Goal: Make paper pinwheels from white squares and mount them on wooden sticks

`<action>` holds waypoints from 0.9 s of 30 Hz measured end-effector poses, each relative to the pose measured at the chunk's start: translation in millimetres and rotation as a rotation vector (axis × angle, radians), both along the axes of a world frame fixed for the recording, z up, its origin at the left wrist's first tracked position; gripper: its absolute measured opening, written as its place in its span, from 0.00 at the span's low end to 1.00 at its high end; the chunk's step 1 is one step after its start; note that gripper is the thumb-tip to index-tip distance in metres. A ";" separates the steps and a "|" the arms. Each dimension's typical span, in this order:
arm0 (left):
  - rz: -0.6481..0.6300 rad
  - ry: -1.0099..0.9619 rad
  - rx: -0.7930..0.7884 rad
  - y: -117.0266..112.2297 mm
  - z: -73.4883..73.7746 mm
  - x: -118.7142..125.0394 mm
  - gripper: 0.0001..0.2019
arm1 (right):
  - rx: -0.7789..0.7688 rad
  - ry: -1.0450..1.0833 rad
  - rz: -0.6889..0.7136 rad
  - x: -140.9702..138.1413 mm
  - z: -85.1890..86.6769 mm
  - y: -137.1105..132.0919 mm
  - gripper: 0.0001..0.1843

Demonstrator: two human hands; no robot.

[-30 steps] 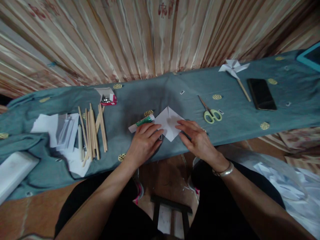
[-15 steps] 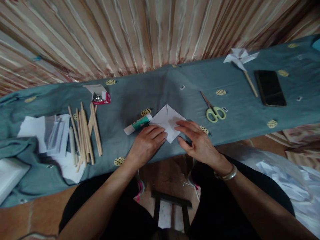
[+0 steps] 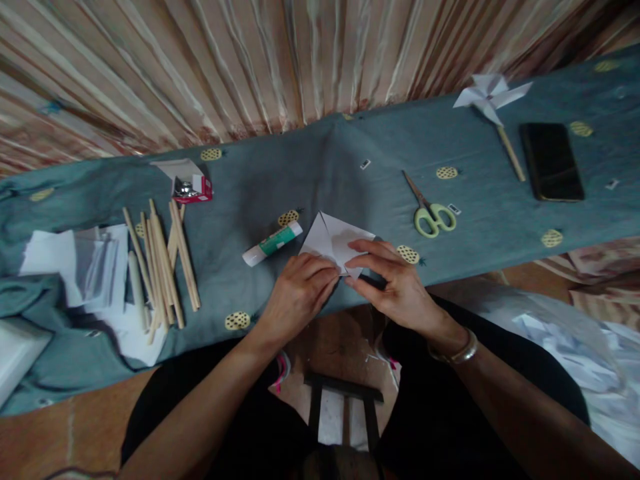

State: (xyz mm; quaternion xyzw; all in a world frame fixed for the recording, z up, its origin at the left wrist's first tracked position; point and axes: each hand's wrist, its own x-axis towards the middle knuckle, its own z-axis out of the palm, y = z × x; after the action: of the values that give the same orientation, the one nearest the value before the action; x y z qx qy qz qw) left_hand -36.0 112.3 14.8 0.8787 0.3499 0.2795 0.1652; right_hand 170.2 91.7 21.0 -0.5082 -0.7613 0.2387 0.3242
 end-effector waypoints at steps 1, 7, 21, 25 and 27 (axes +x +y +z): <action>0.000 -0.016 -0.008 -1.7 -0.3 0.1 0.07 | -0.005 0.009 0.002 -0.6 -0.5 -0.4 0.04; 0.069 -0.077 -0.027 -3.8 -1.6 2.5 0.07 | -0.031 0.042 -0.050 -5.3 -3.0 0.6 0.04; 0.165 -0.119 -0.146 -0.1 -1.1 5.4 0.04 | -0.019 0.057 -0.161 -15.8 -1.7 -0.2 0.02; 0.150 -0.120 -0.163 1.3 2.1 5.7 0.04 | -0.027 0.067 -0.149 -18.0 2.2 -3.7 0.06; 0.148 -0.116 -0.165 1.5 2.8 5.7 0.04 | -0.006 0.042 -0.131 -18.2 2.8 -4.8 0.07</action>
State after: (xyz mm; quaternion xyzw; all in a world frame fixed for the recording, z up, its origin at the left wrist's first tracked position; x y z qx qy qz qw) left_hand -30.3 113.8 17.6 0.8162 0.4255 0.3118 0.2357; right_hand 152.0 86.9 23.7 -0.5528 -0.7189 0.2299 0.3533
